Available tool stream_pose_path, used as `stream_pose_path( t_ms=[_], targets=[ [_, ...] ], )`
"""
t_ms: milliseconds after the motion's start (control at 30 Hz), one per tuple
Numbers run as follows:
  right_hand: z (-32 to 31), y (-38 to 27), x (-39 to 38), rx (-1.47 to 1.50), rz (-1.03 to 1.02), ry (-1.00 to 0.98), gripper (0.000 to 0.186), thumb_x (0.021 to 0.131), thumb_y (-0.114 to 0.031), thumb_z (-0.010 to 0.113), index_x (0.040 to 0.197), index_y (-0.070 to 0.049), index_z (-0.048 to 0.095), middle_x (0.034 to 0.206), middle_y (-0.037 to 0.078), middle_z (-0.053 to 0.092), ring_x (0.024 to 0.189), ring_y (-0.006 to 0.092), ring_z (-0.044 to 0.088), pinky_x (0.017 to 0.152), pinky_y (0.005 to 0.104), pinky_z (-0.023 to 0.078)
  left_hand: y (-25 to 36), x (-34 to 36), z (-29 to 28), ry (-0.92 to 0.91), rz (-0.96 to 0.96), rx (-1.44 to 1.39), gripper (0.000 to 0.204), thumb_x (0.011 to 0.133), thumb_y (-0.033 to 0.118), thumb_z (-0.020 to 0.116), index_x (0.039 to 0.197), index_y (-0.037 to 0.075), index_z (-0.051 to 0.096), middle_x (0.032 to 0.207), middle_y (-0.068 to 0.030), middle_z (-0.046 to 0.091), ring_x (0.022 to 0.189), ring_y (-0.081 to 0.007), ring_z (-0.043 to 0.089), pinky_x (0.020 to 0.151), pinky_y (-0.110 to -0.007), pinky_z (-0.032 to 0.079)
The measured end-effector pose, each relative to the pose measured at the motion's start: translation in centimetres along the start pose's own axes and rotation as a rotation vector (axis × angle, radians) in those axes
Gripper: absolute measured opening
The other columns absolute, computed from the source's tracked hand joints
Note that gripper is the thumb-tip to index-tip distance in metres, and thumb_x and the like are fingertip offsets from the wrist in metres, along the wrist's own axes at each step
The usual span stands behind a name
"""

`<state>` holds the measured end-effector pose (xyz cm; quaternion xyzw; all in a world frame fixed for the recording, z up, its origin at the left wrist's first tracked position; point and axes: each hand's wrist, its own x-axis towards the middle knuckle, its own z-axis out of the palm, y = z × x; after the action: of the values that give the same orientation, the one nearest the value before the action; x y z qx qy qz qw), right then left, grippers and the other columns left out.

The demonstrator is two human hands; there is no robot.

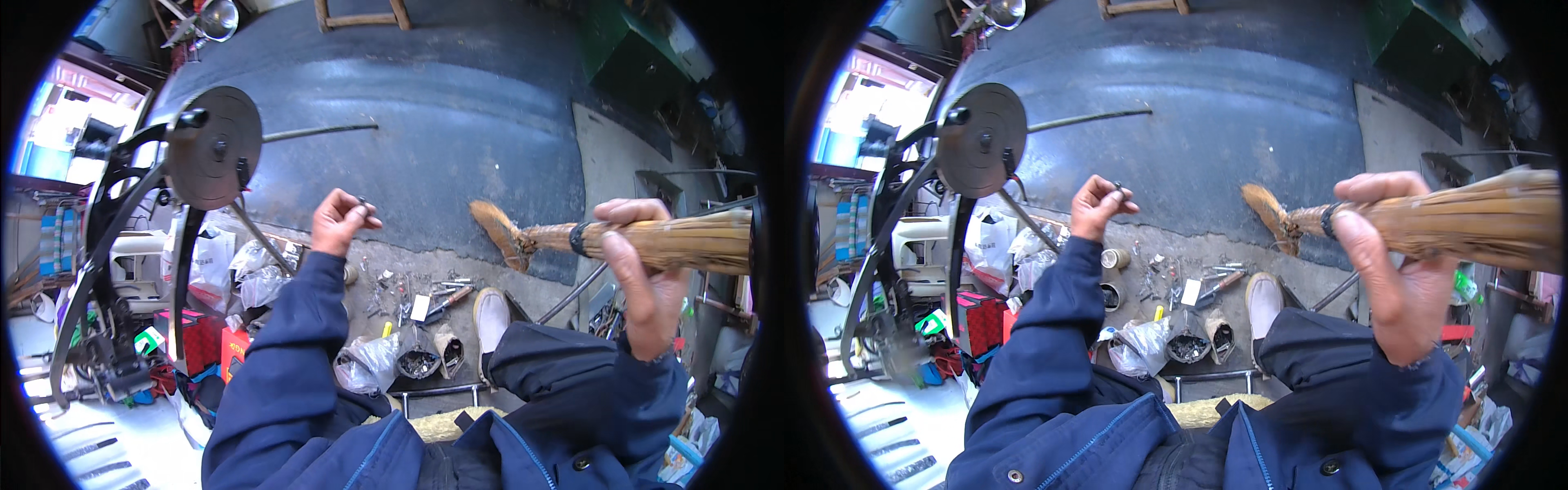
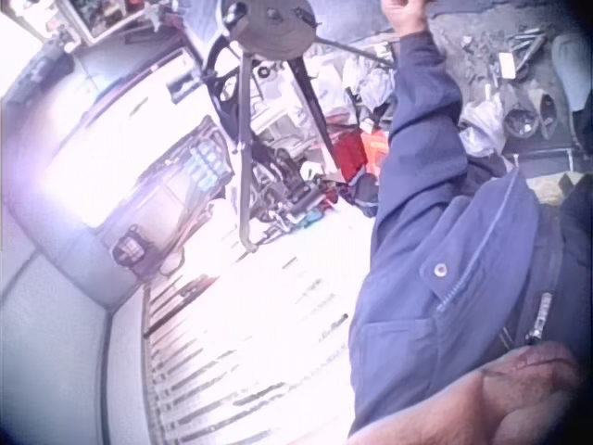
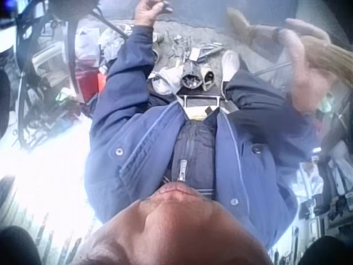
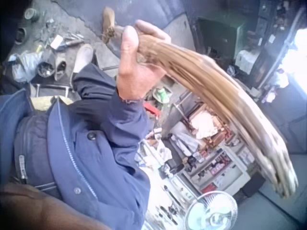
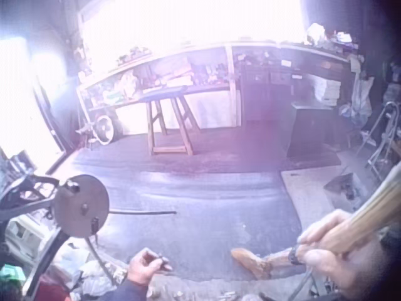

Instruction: The person sweeps the floor with a straw broom, lifts a metal sheet to sweep underneath, and picks up small metal parts and debris by hand. The person also briefly handles a small metal component and places it back down.

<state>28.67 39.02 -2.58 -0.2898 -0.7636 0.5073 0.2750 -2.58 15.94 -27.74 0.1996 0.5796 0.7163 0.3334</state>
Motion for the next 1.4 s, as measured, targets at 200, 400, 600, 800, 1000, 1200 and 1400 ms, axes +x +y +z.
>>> stream_pose_path(
  t_ms=[200, 400, 600, 800, 1000, 1200, 1400],
  targets=[
    [-1.3, 0.1, -0.7, 0.092, 0.026, -0.418, 0.024, 0.085, -0.005, 0.075, 0.105, -0.004, 0.062, 0.113, 0.009, 0.064, 0.113, 0.0191, 0.058, 0.105, 0.0370, 0.045, 9.4, -8.8, 8.5, -0.029, 0.139, 0.088, 0.010, 0.097, -0.008, 0.056, 0.101, 0.001, 0.055, 0.099, -0.0152, 0.072, 0.088, -0.0217, 0.075, 0.083, -0.036, 0.062],
    [-4.7, 0.8, -2.6, -0.152, 0.005, -0.919, 0.035, 0.084, 0.005, 0.063, 0.117, -0.002, 0.073, 0.123, 0.015, 0.071, 0.128, 0.0300, 0.062, 0.114, 0.0405, 0.042, 12.7, -17.8, 10.7, 0.020, 0.565, 0.530, 0.025, 0.089, -0.016, 0.059, 0.103, 0.003, 0.052, 0.098, -0.0161, 0.070, 0.079, -0.0195, 0.074, 0.072, -0.032, 0.061],
    [-3.1, -1.4, -4.4, -0.112, 0.320, -0.869, 0.026, 0.102, -0.005, 0.057, 0.121, 0.005, 0.072, 0.092, 0.012, 0.076, 0.089, 0.0177, 0.073, 0.087, 0.0324, 0.058, 12.1, -20.6, 12.3, -0.045, 0.861, 0.639, 0.035, 0.081, -0.017, 0.066, 0.106, 0.004, 0.053, 0.096, -0.0174, 0.071, 0.083, -0.0319, 0.075, 0.076, -0.039, 0.062],
    [4.0, -1.2, -6.8, 0.131, 0.242, -0.880, 0.030, 0.096, -0.009, 0.075, 0.124, 0.001, 0.069, 0.103, 0.007, 0.074, 0.094, 0.0118, 0.069, 0.086, 0.0283, 0.057, 11.0, -20.1, 14.4, -0.159, 0.919, 0.526, 0.031, 0.075, -0.016, 0.069, 0.100, -0.001, 0.059, 0.098, -0.0180, 0.069, 0.086, -0.0360, 0.072, 0.072, -0.041, 0.060],
    [6.7, -0.4, -6.4, 0.157, 0.173, -0.911, 0.021, 0.094, -0.004, 0.076, 0.114, 0.001, 0.070, 0.100, 0.005, 0.073, 0.093, 0.0107, 0.068, 0.085, 0.0277, 0.056, 10.2, -20.3, 14.1, -0.144, 0.758, 0.463, 0.032, 0.076, -0.016, 0.071, 0.102, 0.001, 0.061, 0.099, -0.0171, 0.070, 0.090, -0.0351, 0.073, 0.077, -0.040, 0.061],
    [7.1, 0.2, -5.9, 0.185, 0.225, -0.903, 0.017, 0.094, -0.004, 0.076, 0.110, 0.001, 0.070, 0.098, 0.004, 0.072, 0.091, 0.0092, 0.068, 0.083, 0.0262, 0.056, 9.7, -20.1, 14.1, -0.079, 0.509, 0.343, 0.035, 0.082, -0.019, 0.071, 0.107, 0.004, 0.062, 0.100, -0.0144, 0.073, 0.096, -0.0257, 0.074, 0.085, -0.035, 0.058],
    [7.5, 1.1, -5.6, 0.172, 0.254, -0.893, 0.015, 0.093, -0.001, 0.076, 0.107, 0.001, 0.070, 0.098, 0.003, 0.071, 0.092, 0.0087, 0.067, 0.083, 0.0251, 0.055, 9.8, -19.7, 14.4, -0.020, 0.466, 0.359, 0.034, 0.082, -0.015, 0.072, 0.109, 0.002, 0.063, 0.095, -0.0133, 0.071, 0.083, -0.0253, 0.071, 0.076, -0.034, 0.055]
  ],
)
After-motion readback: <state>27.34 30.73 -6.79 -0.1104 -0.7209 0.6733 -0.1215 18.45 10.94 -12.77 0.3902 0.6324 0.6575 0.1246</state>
